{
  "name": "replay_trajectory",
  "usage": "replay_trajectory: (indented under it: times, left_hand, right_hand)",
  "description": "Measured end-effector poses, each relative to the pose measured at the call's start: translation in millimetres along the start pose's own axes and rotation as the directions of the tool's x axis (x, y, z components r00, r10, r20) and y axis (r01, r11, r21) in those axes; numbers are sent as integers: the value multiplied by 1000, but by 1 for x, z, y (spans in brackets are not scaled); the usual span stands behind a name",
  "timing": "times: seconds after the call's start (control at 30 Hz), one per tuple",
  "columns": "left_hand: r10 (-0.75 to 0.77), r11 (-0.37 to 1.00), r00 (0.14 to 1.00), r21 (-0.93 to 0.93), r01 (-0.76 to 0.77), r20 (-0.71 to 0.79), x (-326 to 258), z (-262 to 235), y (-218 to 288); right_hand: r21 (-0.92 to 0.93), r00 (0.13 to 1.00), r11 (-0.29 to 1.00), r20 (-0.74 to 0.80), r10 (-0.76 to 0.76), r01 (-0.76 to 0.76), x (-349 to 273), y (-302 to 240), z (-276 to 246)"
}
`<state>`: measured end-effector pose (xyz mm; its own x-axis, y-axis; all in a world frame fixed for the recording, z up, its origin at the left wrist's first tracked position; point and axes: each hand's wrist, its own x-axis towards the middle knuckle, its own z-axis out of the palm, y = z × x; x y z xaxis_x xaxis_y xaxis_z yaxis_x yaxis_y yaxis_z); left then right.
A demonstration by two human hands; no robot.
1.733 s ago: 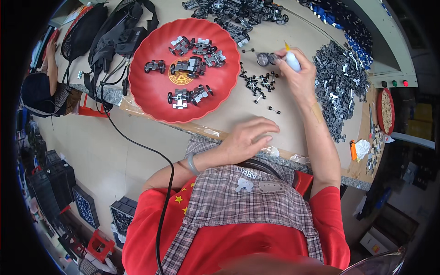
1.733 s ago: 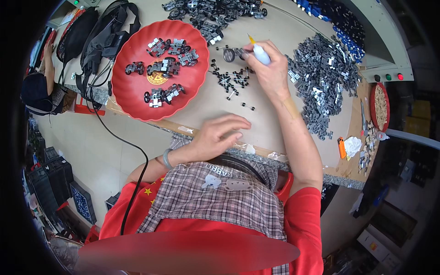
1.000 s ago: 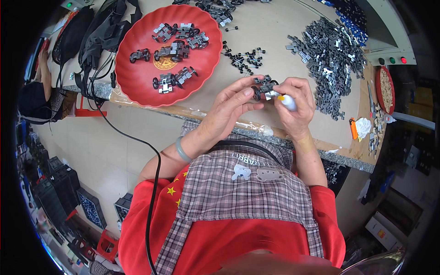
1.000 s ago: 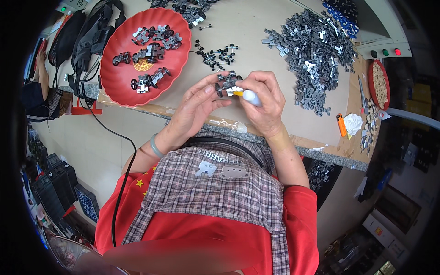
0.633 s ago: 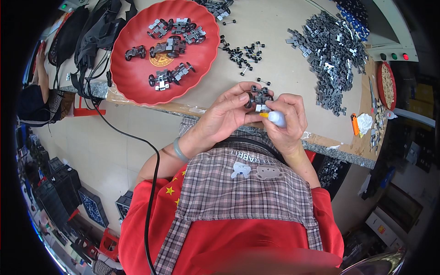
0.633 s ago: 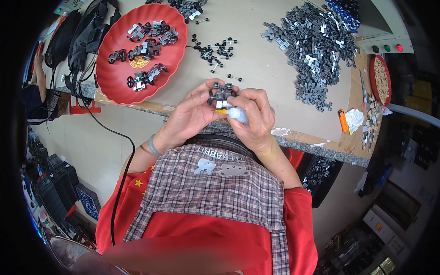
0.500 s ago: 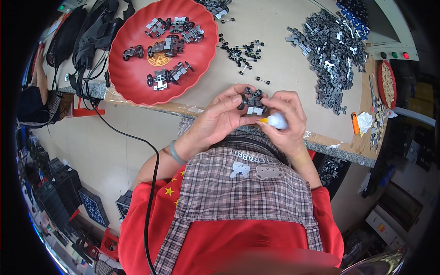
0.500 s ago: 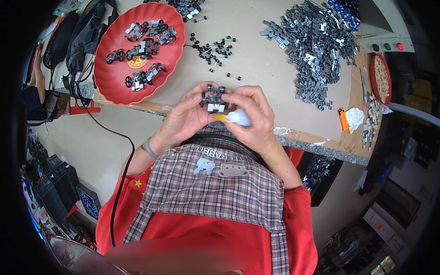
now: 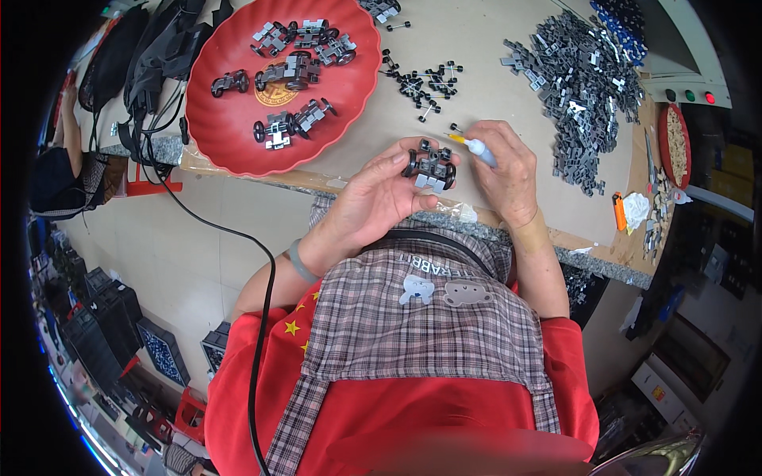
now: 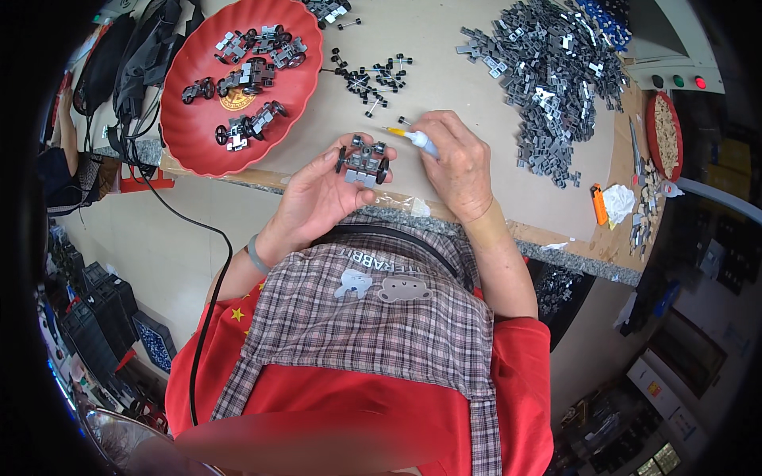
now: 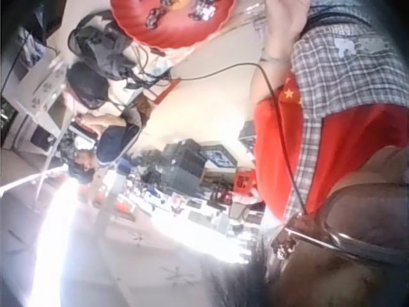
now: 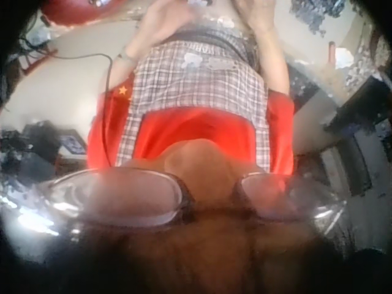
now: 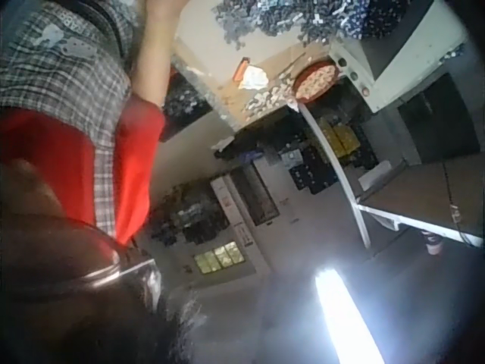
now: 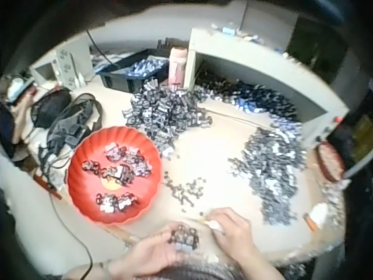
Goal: The person assembles small plastic toy car components by hand, applying glue from a bottle to join the pieces.
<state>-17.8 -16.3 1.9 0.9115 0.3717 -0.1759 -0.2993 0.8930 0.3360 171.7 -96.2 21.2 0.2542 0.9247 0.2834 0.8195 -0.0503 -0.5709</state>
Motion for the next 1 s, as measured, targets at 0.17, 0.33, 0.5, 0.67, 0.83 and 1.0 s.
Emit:
replay_trajectory:
  times: [0.17, 0.33, 0.5, 0.67, 0.83, 1.0]
  left_hand:
    - [-6, 1000, 1000, 20, 6, 11, 0, 0, 1]
    - [0, 997, 999, 71, 2, -32, 0, 2, -1]
    - [-10, 990, 1000, 140, 13, -20, -1, 2, -1]
    - [11, 974, 999, 225, -3, -33, -2, 5, -1]
    - [34, 966, 998, 257, -18, -58, -3, 4, -2]
    - [7, 984, 1000, 181, -3, -20, -2, 0, -7]
  right_hand:
    - [410, 988, 909, -97, 122, -72, 0, -12, -15]
    - [401, 997, 913, -26, -70, 74, -1, -32, -26]
    - [260, 981, 947, -6, -195, 190, 0, -31, -25]
    - [192, 971, 954, 17, -237, 230, -2, -34, -28]
    - [300, 982, 942, 63, -180, 153, -4, -35, -27]
    - [541, 991, 838, 53, -120, 73, -11, -19, -18]
